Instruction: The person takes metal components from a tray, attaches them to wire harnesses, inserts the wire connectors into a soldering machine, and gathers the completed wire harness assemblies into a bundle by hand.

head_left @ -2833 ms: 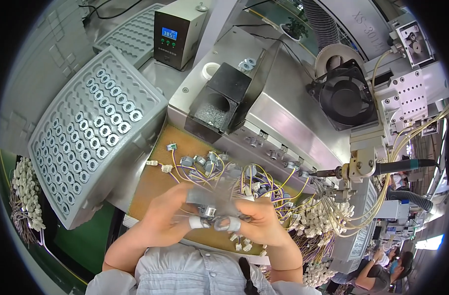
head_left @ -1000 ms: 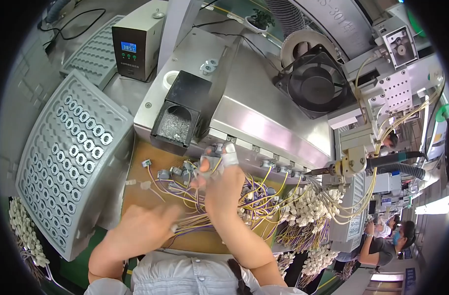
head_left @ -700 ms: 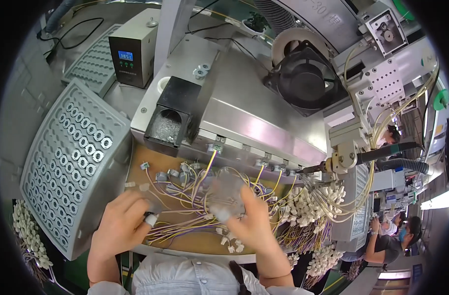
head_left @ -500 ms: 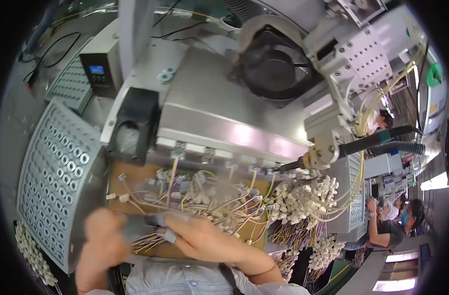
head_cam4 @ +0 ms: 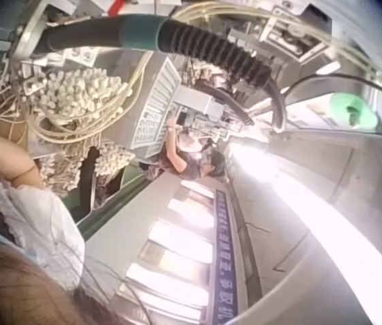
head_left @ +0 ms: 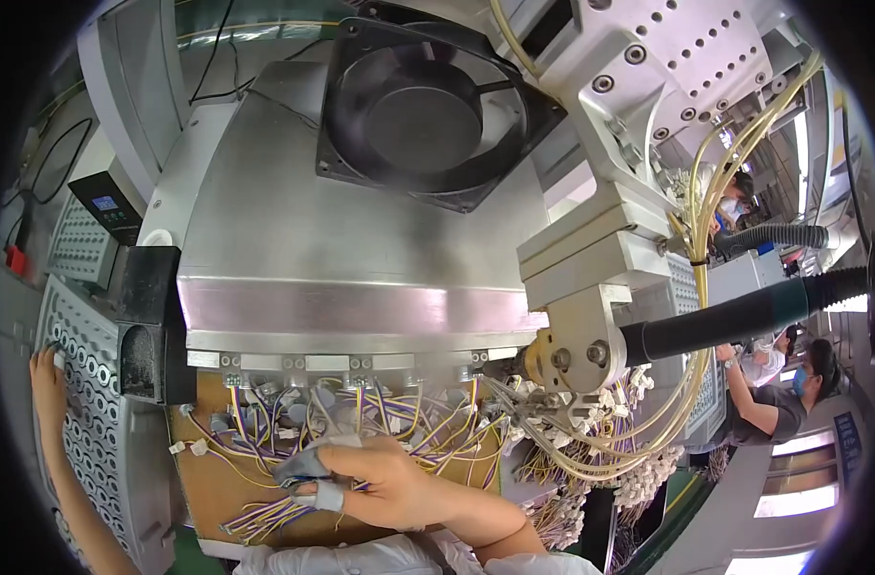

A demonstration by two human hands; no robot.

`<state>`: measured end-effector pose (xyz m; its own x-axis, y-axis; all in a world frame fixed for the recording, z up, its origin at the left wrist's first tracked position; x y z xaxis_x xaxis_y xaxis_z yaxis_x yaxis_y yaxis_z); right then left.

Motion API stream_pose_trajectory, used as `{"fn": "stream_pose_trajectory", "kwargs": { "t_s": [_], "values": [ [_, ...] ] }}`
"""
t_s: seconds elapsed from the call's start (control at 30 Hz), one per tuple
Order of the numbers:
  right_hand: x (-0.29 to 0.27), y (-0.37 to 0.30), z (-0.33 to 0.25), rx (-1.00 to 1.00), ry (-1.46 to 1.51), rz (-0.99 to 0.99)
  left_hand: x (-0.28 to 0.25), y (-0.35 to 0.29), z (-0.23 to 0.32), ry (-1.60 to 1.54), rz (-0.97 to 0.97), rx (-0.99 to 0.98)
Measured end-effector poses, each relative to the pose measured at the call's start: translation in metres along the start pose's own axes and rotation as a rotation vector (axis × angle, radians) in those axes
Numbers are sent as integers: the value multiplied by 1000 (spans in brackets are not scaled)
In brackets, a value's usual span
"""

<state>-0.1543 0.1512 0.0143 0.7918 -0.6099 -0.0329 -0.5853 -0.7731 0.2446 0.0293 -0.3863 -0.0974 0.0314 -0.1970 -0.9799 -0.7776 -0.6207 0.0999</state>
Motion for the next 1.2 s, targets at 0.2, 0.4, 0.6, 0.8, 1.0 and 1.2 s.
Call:
{"fn": "stream_pose_trajectory", "kwargs": {
  "t_s": [0.2,0.4,0.6,0.8,1.0,1.2],
  "values": [
    [8,-9,-1,156,23,-60,12,28,-3,13,217,-46],
    [19,-4,7,314,35,-59,16,42,15,-4,118,-176],
    [24,-2,0,283,-31,-80,-80,22,49,-518,320,-219],
    [38,2,1,237,-144,-154,-170,-148,222,-1385,176,-62],
    [51,-9,-2,162,-207,-223,-158,-207,304,-1902,-423,156],
    [44,-11,-6,152,-304,-256,-177,-190,305,-1693,-271,363]
  ]
}}
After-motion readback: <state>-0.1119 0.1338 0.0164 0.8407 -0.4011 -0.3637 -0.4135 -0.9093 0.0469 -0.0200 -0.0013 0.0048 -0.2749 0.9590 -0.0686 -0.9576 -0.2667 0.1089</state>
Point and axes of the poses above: each hand's wrist, its own y-axis towards the middle knuckle, its own x-axis out of the palm, z = x × y, the point moved 5 cm from there along y, towards the middle knuckle, and after that the axes turned 4 degrees about -x, right-handed, at the moved point
